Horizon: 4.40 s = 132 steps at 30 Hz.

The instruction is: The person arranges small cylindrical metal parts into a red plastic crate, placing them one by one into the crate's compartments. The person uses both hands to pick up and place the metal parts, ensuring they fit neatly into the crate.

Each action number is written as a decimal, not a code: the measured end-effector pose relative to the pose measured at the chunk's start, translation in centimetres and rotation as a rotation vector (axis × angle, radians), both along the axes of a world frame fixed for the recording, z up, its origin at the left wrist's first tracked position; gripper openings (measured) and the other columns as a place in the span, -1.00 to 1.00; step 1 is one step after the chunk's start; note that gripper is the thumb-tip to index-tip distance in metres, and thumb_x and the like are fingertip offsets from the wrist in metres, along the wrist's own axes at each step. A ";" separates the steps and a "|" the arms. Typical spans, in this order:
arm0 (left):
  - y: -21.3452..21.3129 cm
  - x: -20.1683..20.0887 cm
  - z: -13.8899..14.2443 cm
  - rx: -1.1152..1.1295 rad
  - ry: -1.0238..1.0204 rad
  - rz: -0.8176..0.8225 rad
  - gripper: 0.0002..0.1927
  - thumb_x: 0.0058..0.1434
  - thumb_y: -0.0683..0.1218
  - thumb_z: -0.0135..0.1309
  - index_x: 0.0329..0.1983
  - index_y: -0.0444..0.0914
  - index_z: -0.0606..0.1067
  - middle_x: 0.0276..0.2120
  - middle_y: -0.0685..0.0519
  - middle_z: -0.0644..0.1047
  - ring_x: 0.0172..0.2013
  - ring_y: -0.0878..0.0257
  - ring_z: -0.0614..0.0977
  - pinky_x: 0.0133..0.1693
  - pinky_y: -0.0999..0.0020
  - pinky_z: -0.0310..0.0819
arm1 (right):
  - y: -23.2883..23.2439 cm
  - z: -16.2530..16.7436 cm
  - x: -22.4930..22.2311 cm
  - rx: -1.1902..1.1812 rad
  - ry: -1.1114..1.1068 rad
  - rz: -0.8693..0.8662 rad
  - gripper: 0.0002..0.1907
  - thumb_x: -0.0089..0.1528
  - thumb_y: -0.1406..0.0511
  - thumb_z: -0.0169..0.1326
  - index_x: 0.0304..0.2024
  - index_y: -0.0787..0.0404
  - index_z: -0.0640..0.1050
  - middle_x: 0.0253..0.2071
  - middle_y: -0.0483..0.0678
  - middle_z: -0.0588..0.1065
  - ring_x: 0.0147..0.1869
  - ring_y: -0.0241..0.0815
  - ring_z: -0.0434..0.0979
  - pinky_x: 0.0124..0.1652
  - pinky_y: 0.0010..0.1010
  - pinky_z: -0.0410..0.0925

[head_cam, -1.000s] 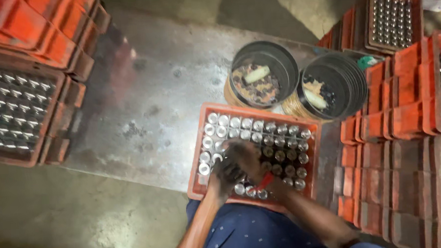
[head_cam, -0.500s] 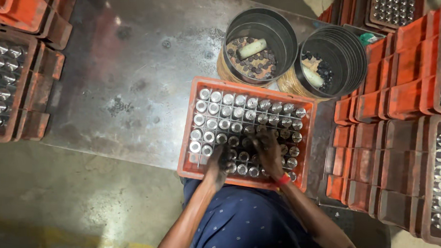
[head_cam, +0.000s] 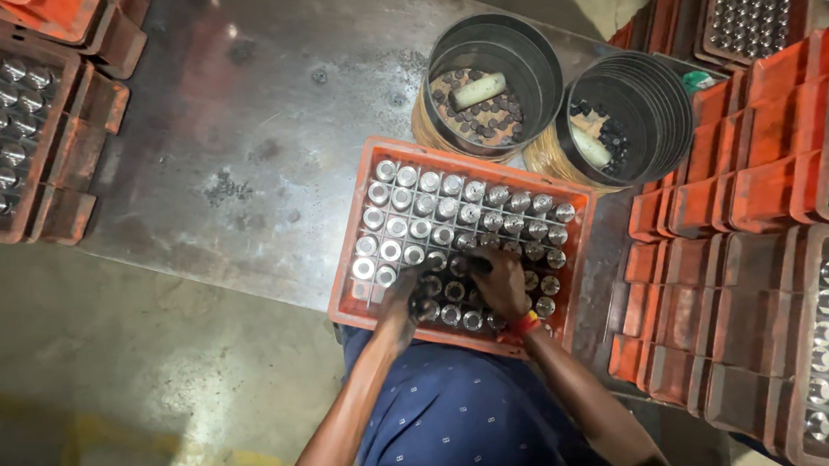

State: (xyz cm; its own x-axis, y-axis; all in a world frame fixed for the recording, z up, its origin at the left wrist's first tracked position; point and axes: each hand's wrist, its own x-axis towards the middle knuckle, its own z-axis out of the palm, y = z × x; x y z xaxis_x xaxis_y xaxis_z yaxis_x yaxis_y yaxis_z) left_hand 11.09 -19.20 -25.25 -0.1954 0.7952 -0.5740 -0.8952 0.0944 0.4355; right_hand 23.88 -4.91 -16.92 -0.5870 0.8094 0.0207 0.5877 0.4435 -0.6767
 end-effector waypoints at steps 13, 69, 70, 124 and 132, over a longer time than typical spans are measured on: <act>0.2 2.0 0.0 -0.102 -0.015 -0.052 -0.67 0.46 0.09 -0.07 -0.01 -0.26 0.46 -0.44 0.08 0.50 -0.52 0.34 0.50 -0.52 0.43 0.35 | -1.2 -0.4 2.3 -0.344 0.413 -0.006 -0.72 0.20 0.35 0.26 -0.05 0.28 0.61 -0.10 -0.03 0.62 -0.06 -0.25 0.62 -0.06 -0.40 0.50; 1.3 -3.4 1.2 -0.073 0.317 -0.101 -0.69 0.41 0.14 -0.06 -0.16 -0.20 0.37 -0.58 0.12 0.43 -0.67 0.39 0.38 -0.68 0.48 0.15 | 0.2 0.6 -4.6 -0.384 0.400 0.115 -0.64 0.31 0.31 0.18 0.17 0.21 0.56 0.07 -0.01 0.59 0.10 -0.22 0.58 0.05 -0.38 0.49; 1.4 -3.2 1.2 -0.086 0.377 -0.120 -0.70 0.41 0.11 -0.04 -0.12 -0.21 0.39 -0.57 0.11 0.43 -0.67 0.39 0.38 -0.69 0.48 0.15 | -1.0 0.4 -4.4 -0.546 0.466 0.235 -0.60 0.32 0.31 0.16 0.21 0.24 0.52 0.17 -0.02 0.54 0.21 -0.23 0.52 0.11 -0.39 0.44; -1.7 2.3 -0.9 -0.131 0.287 -0.178 -0.39 0.47 0.35 -0.15 -0.32 -0.28 0.38 -0.63 0.20 0.26 -0.70 0.48 0.16 -0.69 0.53 -0.11 | -2.5 -2.0 6.3 -0.052 0.093 -0.010 -0.76 0.13 0.34 0.29 -0.14 0.22 0.68 -0.25 -0.01 0.66 -0.27 -0.12 0.68 -0.26 -0.31 0.49; 0.9 5.9 0.6 -0.037 0.436 -0.523 -0.49 0.38 0.25 -0.17 0.19 -0.16 0.32 -0.56 0.19 0.40 -0.66 0.47 0.36 -0.68 0.53 0.07 | -6.3 -2.3 7.5 -0.386 0.436 0.143 -0.72 0.20 0.42 0.26 -0.03 0.31 0.62 -0.07 0.00 0.61 -0.06 -0.27 0.60 -0.10 -0.45 0.47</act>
